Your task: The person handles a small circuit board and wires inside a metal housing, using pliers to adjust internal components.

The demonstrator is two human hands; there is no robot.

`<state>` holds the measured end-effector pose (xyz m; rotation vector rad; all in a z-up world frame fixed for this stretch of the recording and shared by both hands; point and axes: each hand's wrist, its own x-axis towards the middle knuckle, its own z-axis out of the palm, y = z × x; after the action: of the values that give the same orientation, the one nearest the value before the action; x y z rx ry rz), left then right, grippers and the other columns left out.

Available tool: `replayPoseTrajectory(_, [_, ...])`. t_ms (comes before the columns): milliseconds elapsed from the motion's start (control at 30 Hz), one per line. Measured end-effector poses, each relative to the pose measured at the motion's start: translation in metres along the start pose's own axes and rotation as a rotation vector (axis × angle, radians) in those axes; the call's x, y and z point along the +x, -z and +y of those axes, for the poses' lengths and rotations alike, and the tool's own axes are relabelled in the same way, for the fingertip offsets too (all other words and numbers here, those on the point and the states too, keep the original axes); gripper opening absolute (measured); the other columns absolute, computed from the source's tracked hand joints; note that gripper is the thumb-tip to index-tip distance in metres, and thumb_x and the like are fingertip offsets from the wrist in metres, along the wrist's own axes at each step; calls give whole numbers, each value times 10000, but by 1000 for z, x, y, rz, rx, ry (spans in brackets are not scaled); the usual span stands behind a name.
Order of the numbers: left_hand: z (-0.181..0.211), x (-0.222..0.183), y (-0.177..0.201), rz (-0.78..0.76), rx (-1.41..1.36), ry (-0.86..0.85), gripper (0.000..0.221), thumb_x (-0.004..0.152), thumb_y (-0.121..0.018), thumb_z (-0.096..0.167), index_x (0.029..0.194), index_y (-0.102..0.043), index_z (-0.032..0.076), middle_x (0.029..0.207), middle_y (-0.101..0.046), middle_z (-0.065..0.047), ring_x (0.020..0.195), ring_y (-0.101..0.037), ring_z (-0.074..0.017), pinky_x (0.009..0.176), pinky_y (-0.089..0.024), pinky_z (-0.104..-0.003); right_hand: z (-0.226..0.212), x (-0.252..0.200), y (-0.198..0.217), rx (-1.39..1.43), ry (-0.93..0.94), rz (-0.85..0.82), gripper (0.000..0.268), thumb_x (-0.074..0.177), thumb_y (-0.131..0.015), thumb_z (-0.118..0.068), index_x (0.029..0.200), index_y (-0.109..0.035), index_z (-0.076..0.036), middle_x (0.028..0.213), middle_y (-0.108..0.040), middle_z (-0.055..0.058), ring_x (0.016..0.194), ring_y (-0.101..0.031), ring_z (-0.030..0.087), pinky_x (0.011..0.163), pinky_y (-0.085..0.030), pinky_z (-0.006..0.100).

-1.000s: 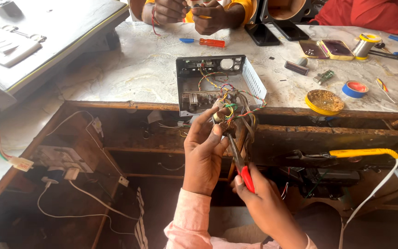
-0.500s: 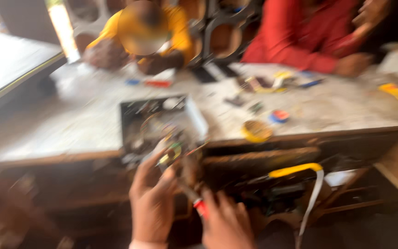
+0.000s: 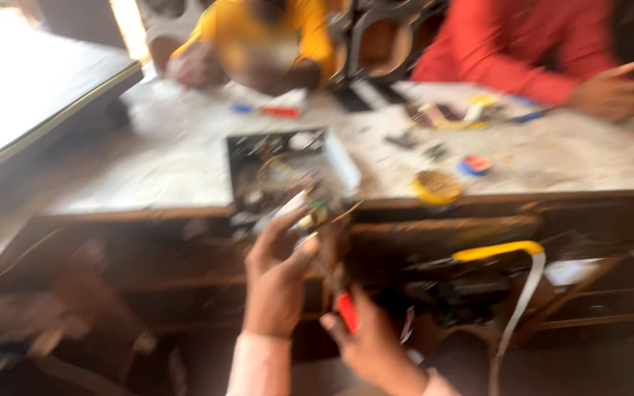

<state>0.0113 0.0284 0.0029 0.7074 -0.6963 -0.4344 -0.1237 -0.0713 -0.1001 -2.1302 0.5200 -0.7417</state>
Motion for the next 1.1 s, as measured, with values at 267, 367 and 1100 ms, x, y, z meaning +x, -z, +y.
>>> replayPoseTrajectory(267, [-5, -3, 8, 5, -337, 62, 410, 905, -659, -74, 1299, -588, 14, 1300, -639, -124, 1150, -667, -232, 963, -599, -379, -40, -1, 13, 398, -209, -127, 244, 950, -690, -228, 1038, -599, -19, 728, -568, 82, 605, -557, 209, 573, -486, 356])
replayPoseTrajectory(367, [-6, -3, 11, 12, -320, 57, 424, 919, -661, -59, 1331, -587, 10, 1321, -632, -125, 1147, -663, -234, 949, -583, -381, -53, -1, 19, -14, -209, -64, 266, 938, -654, -272, 1130, -645, -89, 770, -772, 115, 719, -743, 235, 654, -582, 361])
replayPoseTrajectory(1100, [-10, -5, 2, -19, -252, -35, 453, 901, -682, -122, 1333, -598, -12, 1344, -620, -115, 1206, -615, -180, 1011, -549, -322, -82, 4, 49, -680, 165, 77, 449, 811, -641, -13, 1251, -553, -4, 1015, -667, 196, 963, -664, 389, 825, -508, 501])
